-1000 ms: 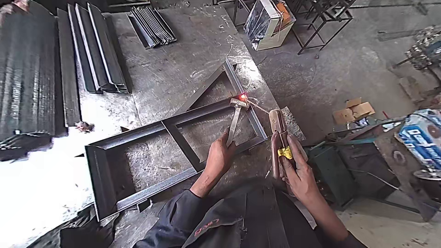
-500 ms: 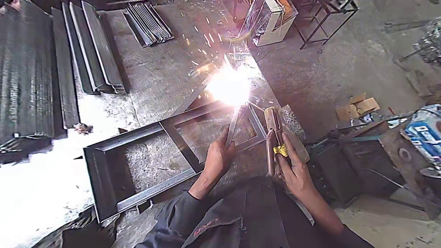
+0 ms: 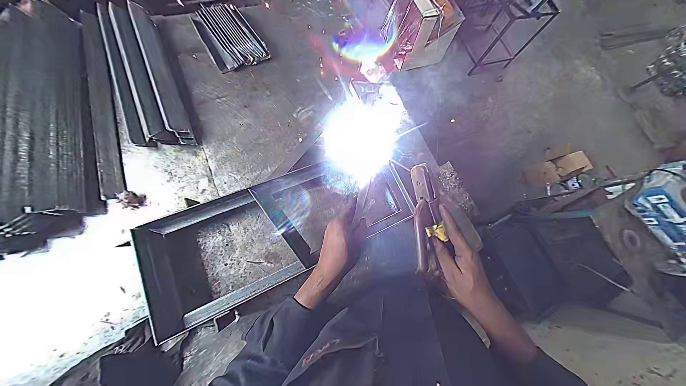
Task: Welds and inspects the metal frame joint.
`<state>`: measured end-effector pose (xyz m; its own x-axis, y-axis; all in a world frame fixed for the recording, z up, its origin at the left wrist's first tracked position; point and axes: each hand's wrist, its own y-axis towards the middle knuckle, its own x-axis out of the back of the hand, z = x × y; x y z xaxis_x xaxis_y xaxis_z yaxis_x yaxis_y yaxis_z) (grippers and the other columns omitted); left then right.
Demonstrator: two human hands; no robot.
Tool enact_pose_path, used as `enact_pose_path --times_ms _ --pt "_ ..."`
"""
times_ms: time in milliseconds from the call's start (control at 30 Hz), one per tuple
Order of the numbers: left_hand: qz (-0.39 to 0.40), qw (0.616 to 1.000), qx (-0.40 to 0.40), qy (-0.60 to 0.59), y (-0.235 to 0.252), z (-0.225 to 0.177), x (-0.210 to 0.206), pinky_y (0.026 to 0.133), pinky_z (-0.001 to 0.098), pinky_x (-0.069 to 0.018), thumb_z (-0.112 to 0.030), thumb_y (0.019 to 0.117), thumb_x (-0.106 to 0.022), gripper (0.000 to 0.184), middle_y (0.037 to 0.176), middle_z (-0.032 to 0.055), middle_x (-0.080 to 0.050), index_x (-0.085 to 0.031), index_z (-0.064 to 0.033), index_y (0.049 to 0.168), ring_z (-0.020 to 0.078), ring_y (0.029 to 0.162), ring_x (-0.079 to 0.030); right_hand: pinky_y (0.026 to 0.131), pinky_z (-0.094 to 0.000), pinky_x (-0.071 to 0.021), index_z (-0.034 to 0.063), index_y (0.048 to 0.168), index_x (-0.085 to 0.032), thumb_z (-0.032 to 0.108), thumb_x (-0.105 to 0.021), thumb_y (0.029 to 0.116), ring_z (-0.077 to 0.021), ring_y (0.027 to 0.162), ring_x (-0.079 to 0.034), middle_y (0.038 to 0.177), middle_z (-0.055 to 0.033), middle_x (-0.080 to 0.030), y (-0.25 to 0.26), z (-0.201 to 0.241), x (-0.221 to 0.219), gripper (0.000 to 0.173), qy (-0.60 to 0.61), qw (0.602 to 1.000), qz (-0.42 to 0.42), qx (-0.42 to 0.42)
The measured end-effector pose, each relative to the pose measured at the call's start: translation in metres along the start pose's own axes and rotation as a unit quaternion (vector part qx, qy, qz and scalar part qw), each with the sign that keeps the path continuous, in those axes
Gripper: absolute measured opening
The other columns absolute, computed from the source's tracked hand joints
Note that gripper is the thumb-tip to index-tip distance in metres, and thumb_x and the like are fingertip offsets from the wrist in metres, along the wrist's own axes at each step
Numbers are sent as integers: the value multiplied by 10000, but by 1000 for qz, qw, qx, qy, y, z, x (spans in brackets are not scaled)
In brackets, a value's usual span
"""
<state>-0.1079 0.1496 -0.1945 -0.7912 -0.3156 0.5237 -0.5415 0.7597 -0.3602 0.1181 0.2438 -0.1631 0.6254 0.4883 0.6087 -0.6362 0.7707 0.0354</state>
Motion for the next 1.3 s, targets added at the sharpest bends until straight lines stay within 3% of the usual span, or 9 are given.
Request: enact_pose_path --times_ms 233,467,500,567,633,700,800,967,1300 --pt "-25 998 -34 -36 -1 10 -5 861 372 -570 -214 1014 -582 375 1011 107 -721 -627 -38 1342 163 912 -693 938 -200 -537 0 1564 -380 169 -525 1057 -35 1130 -645 1494 -154 -539 0 1 -1 553 12 1000 -8 15" --pt "-14 1000 -22 -10 0 7 -3 908 398 -562 -203 1017 -581 451 1086 131 -723 -570 -51 1441 199 972 -699 1033 -222 -498 -6 1569 -369 169 -511 1058 -68 1244 -606 1536 -166 -497 2 1 0 558 -6 1000 1 23" --pt "-17 1000 -24 -3 0 7 -4 900 399 -560 -206 1017 -573 426 1076 131 -719 -582 -49 1413 203 969 -696 979 -211 -527 -2 1568 -372 173 -513 1057 -46 1177 -635 1512 -154 -526 2 1 0 559 -9 1000 0 18" --pt "-4 1000 -12 15 0 2 0 920 423 -553 -200 1016 -576 488 1111 146 -728 -539 -69 1485 232 988 -705 656 -206 -569 17 1570 -375 163 -523 1054 -21 788 -651 1376 -130 -614 3 1 -2 556 23 1000 -4 0" --pt "-3 1000 -7 22 1 1 0 923 425 -547 -202 1013 -573 500 1119 146 -729 -532 -70 1494 236 992 -704 597 -234 -571 36 1584 -354 167 -524 1060 -42 700 -638 1339 -119 -632 3 1 -2 567 42 999 5 -17" --pt "1 1000 -1 13 1 1 0 977 429 -542 -209 1016 -568 492 1175 149 -729 -540 -72 1489 233 1067 -708 637 -227 -580 33 1574 -376 170 -538 1052 -40 754 -657 1332 -125 -639 4 1 -2 563 27 1000 -2 -13" --pt "-5 1000 -9 -26 0 7 -2 851 396 -563 -190 1016 -587 310 1000 112 -716 -661 -42 1278 185 907 -688 1022 -223 -513 5 1565 -383 179 -521 1056 -62 1232 -614 1492 -158 -542 1 3 3 555 -4 1000 1 2" --pt "12 1000 5 -1 0 0 1 929 418 -546 -194 1017 -561 513 1138 136 -730 -507 -78 1514 218 992 -703 630 -234 -586 20 1581 -352 169 -529 1053 -28 749 -652 1384 -121 -610 -9 9 14 576 3 1000 -27 -2" --pt "10 1000 3 15 1 -1 1 973 436 -539 -188 1016 -556 532 1186 148 -729 -487 -74 1531 240 1057 -707 809 -242 -580 80 1570 -417 284 -554 1052 -72 926 -684 1348 -140 -645 -2 5 7 573 -68 998 -9 4"
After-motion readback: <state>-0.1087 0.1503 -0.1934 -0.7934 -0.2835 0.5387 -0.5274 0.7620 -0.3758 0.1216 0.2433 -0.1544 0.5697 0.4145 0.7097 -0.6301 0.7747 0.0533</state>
